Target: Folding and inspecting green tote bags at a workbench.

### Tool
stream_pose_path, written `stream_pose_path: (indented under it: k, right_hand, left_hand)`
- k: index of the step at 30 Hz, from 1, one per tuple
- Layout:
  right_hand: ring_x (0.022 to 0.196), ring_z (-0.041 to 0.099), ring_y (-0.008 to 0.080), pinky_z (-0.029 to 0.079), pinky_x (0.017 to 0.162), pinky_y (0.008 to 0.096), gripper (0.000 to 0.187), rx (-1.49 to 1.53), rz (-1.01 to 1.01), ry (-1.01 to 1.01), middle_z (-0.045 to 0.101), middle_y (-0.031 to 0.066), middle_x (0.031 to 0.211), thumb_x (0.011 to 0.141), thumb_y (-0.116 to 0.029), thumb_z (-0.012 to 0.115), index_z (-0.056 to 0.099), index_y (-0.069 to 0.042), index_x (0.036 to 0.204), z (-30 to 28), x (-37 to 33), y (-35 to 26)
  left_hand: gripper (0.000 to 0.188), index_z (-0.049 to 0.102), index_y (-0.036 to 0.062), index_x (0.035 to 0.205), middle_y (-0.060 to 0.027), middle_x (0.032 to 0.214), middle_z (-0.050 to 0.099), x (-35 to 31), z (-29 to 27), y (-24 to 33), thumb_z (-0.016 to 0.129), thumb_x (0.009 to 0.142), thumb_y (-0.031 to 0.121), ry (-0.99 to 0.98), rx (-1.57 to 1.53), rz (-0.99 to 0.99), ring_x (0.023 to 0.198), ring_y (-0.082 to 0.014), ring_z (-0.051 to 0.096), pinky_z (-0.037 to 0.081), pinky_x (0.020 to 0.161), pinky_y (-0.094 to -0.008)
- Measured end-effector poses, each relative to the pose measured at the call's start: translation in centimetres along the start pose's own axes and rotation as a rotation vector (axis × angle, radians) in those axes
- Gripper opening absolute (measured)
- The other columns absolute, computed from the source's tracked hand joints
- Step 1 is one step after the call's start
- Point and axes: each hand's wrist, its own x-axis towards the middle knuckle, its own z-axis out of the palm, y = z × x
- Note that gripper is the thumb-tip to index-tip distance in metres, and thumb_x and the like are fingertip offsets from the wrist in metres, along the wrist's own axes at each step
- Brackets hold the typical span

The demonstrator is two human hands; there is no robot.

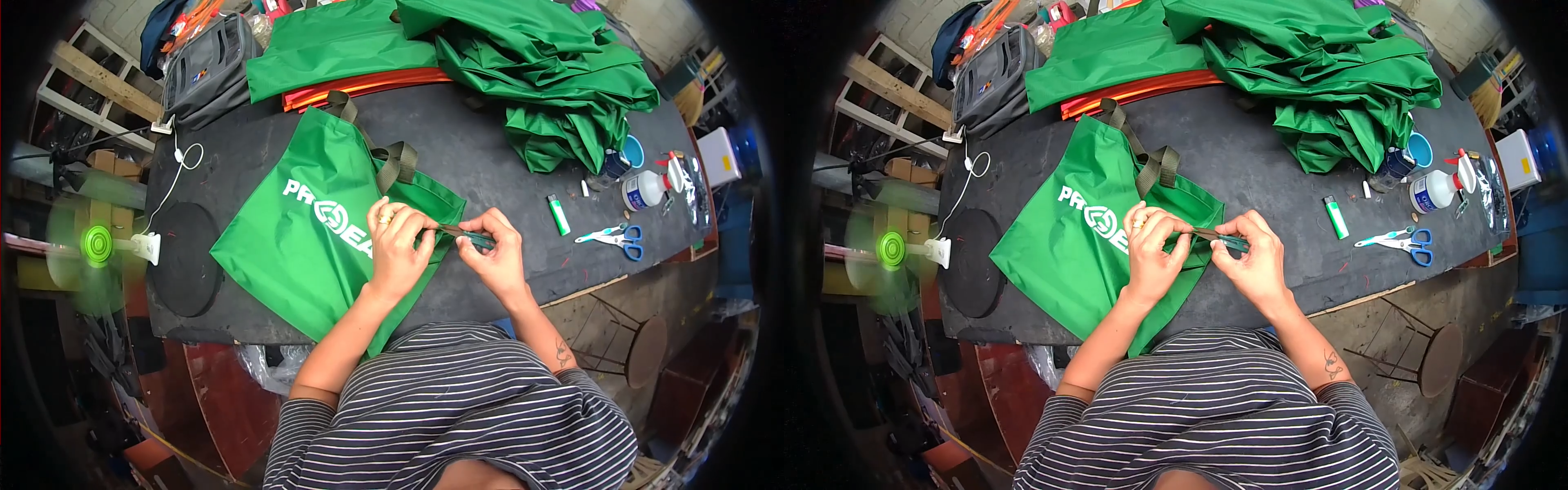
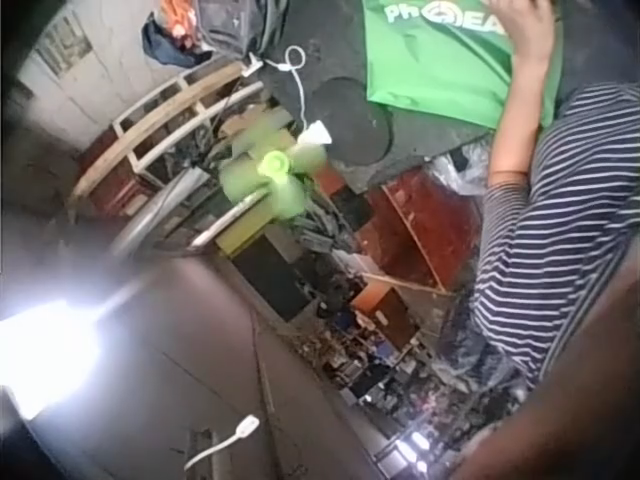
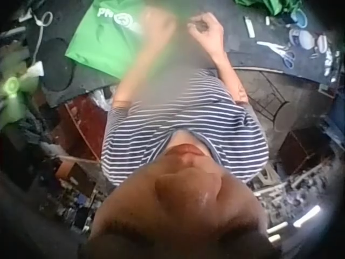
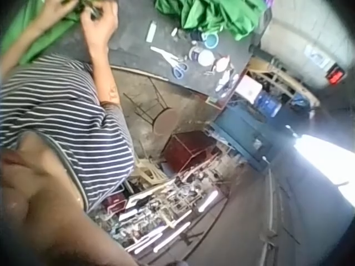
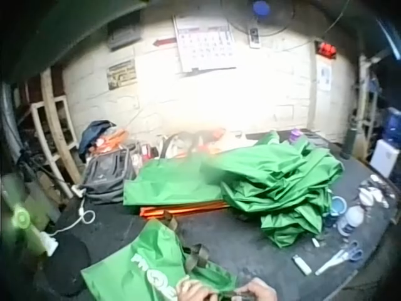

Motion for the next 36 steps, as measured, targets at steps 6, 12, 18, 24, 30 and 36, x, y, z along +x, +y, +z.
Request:
stream_pose_path:
  k: [6, 12, 18, 24, 30, 36]
  right_hand:
    - [0.063, 0.050, 0.0068, 0.040, 0.057, 0.0214, 0.012, -0.041, -0.022, 0.027, 0.054, 0.0033, 0.080, 0.074, -0.002, 0.068, 0.064, 0.003, 0.084, -0.4, 0.2, 0.4]
    - [0.068, 0.055, 0.0123, 0.045, 0.059, 0.0245, 0.018, -0.028, 0.024, 0.188, 0.056, 0.0058, 0.083, 0.073, -0.006, 0.069, 0.063, 0.001, 0.089, -1.9, 1.4, 2.5]
    - [0.083, 0.051, 0.0078, 0.045, 0.074, 0.0229, 0.040, 0.303, 0.179, 0.048, 0.060, 0.0004, 0.097, 0.074, -0.011, 0.077, 0.060, -0.004, 0.110, -1.2, 2.5, 4.3]
    - [0.076, 0.055, 0.0072, 0.045, 0.073, 0.0228, 0.009, 0.300, 0.129, -0.021, 0.063, 0.0019, 0.087, 0.080, -0.005, 0.068, 0.067, -0.001, 0.087, 0.0, 3.0, 5.3]
    - [0.075, 0.058, 0.0114, 0.046, 0.067, 0.0256, 0.020, 0.003, 0.192, 0.121, 0.061, 0.0039, 0.081, 0.083, -0.014, 0.067, 0.059, -0.002, 0.096, -2.3, 2.5, 5.9]
    - [0.076, 0.064, 0.0240, 0.050, 0.067, 0.0334, 0.022, -0.313, -0.014, 0.100, 0.060, 0.0083, 0.085, 0.071, -0.015, 0.073, 0.063, -0.004, 0.087, -3.0, 0.6, 2.3]
  left_hand:
    - [0.010, 0.059, 0.0054, 0.076, -0.0057, 0.079, 0.059, 0.1, 0.1, 0.0, 0.065, 0.069, 0.001, -0.004, -0.089, 0.005, 0.084, -0.0254, 0.056, 0.041, 0.083, -0.0398]
    - [0.007, 0.056, 0.0026, 0.081, -0.0098, 0.081, 0.059, -0.2, 0.1, -0.1, 0.060, 0.075, 0.001, -0.113, -0.230, -0.073, 0.076, -0.0286, 0.058, 0.043, 0.074, -0.0377]
    - [0.015, 0.060, 0.0023, 0.090, -0.0100, 0.088, 0.064, 0.3, 0.5, 0.7, 0.065, 0.082, 0.013, -0.256, -0.217, -0.084, 0.070, -0.0231, 0.060, 0.043, 0.067, -0.0338]
    - [0.024, 0.063, 0.0043, 0.094, -0.0105, 0.109, 0.065, 0.1, 1.2, 0.8, 0.070, 0.080, 0.021, -0.323, -0.150, -0.061, 0.064, -0.0189, 0.059, 0.046, 0.070, -0.0327]
    - [0.024, 0.064, 0.0040, 0.093, -0.0114, 0.118, 0.063, -0.1, 1.1, 0.7, 0.071, 0.080, 0.022, -0.349, -0.147, -0.070, 0.062, -0.0183, 0.059, 0.046, 0.073, -0.0327]
    - [0.024, 0.064, 0.0028, 0.093, -0.0134, 0.116, 0.063, 0.1, 1.2, 0.9, 0.070, 0.080, 0.023, -0.366, -0.135, -0.074, 0.074, -0.0239, 0.060, 0.045, 0.075, -0.0365]
